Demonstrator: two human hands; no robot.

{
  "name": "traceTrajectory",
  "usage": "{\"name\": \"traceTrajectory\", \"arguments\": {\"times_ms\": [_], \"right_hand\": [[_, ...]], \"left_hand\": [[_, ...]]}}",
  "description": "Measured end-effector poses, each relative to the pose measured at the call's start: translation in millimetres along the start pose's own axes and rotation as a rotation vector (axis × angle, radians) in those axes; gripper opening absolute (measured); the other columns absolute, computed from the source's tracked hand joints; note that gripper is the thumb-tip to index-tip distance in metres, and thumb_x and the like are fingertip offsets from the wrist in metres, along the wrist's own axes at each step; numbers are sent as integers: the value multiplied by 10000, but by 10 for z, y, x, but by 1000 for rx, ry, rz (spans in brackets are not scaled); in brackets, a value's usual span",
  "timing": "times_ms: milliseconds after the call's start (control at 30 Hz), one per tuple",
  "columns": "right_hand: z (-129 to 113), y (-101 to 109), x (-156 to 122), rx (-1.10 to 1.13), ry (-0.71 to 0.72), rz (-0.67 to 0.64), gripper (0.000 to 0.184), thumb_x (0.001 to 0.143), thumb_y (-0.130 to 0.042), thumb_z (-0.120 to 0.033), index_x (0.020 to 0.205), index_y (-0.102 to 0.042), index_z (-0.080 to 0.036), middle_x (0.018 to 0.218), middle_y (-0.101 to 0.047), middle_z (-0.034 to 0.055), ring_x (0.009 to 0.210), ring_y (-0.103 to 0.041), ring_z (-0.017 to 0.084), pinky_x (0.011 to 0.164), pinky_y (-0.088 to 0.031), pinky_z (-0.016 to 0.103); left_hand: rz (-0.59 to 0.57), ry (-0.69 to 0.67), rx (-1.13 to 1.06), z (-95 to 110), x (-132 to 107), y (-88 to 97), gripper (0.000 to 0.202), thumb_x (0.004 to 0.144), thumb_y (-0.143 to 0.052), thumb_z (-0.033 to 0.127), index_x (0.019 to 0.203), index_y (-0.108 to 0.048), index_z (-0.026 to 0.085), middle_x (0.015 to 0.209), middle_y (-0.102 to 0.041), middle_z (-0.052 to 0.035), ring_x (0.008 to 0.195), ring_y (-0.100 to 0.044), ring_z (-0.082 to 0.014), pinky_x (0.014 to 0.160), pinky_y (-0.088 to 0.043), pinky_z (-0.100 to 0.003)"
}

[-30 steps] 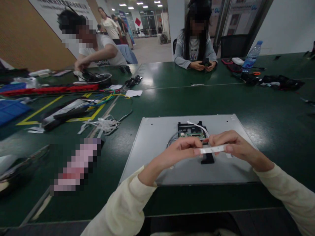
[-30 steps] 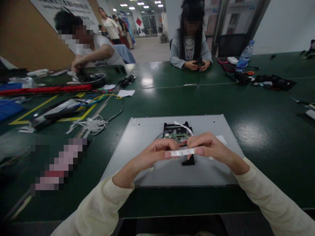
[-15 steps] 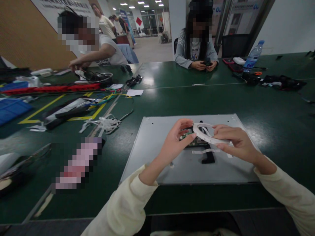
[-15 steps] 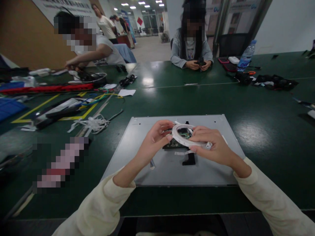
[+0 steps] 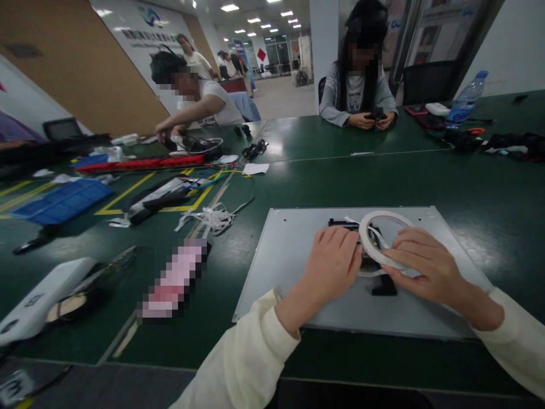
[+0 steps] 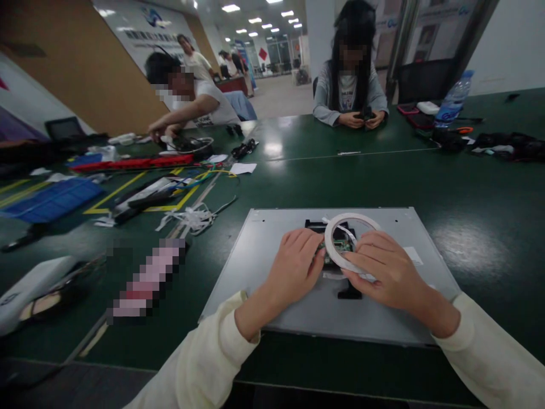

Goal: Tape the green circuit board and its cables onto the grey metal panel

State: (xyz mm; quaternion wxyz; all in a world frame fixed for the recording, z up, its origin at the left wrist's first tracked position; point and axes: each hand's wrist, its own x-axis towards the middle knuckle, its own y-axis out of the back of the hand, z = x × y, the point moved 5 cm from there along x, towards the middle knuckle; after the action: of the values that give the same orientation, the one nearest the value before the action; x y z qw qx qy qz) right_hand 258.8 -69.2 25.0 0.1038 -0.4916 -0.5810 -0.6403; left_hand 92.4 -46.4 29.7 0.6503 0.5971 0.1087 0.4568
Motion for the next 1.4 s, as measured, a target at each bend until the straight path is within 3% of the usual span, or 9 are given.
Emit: {"name": "traceTrajectory", "arguments": {"times_ms": [133,500,800,1067,1200,1300,1400], "right_hand": [[-13,-6,0,-12,26,-3,275,717,-715,-141,988,-675,-167,812,-660,69,807,-588,201,795,-516,414],[-24,13,46,76,-46,0,226,757,-685,-162,980,-680,-194,784,-658,52,790,-600,197,745,-520,386],[139,68,23,-22,-293,92,75,818,-653,-238,868,-683,-190,780,-678,73,781,-612,212,731,-503,380],[287,18,-19,276,-559,-84,245,919,-503,-315,851,-692,-175,823,-677,63,777,-612,177,634,-456,280],[308,37,-23,398,-624,-151,246,914,-512,-331,921,-698,-169,892,-685,65,771,-614,165,598,-442,255],[285,61,-12,298,-609,-142,239,914,-518,-333,942,-697,-177,848,-689,49,701,-606,148,547,-420,245],[236,108,6,40,-493,-48,214,885,-572,-333,955,-692,-170,808,-692,54,682,-617,157,582,-444,267]], "left_hand": [[21,-38,53,19,-5,26,211,931,-375,222,1003,-555,140,978,-618,-99,964,-523,-241,843,-405,-407],[138,-41,-182,-80,45,74,230,934,-393,217,774,-553,179,761,-604,-35,775,-533,-164,762,-420,-329],[316,-106,-299,-46,51,219,179,895,-446,181,732,-520,185,716,-579,-23,740,-530,-151,743,-422,-311],[267,126,-514,-189,72,188,218,910,-461,256,712,-516,185,698,-568,-7,724,-544,-145,695,-425,-276],[237,173,-574,-218,75,174,260,926,-459,306,703,-517,184,669,-547,3,699,-531,-139,670,-420,-266],[281,130,-542,-197,69,199,252,931,-448,293,711,-511,189,673,-543,0,685,-521,-137,659,-420,-272],[385,-20,-418,-123,36,261,195,918,-450,230,738,-513,192,705,-565,-16,723,-533,-149,693,-431,-297]]}}
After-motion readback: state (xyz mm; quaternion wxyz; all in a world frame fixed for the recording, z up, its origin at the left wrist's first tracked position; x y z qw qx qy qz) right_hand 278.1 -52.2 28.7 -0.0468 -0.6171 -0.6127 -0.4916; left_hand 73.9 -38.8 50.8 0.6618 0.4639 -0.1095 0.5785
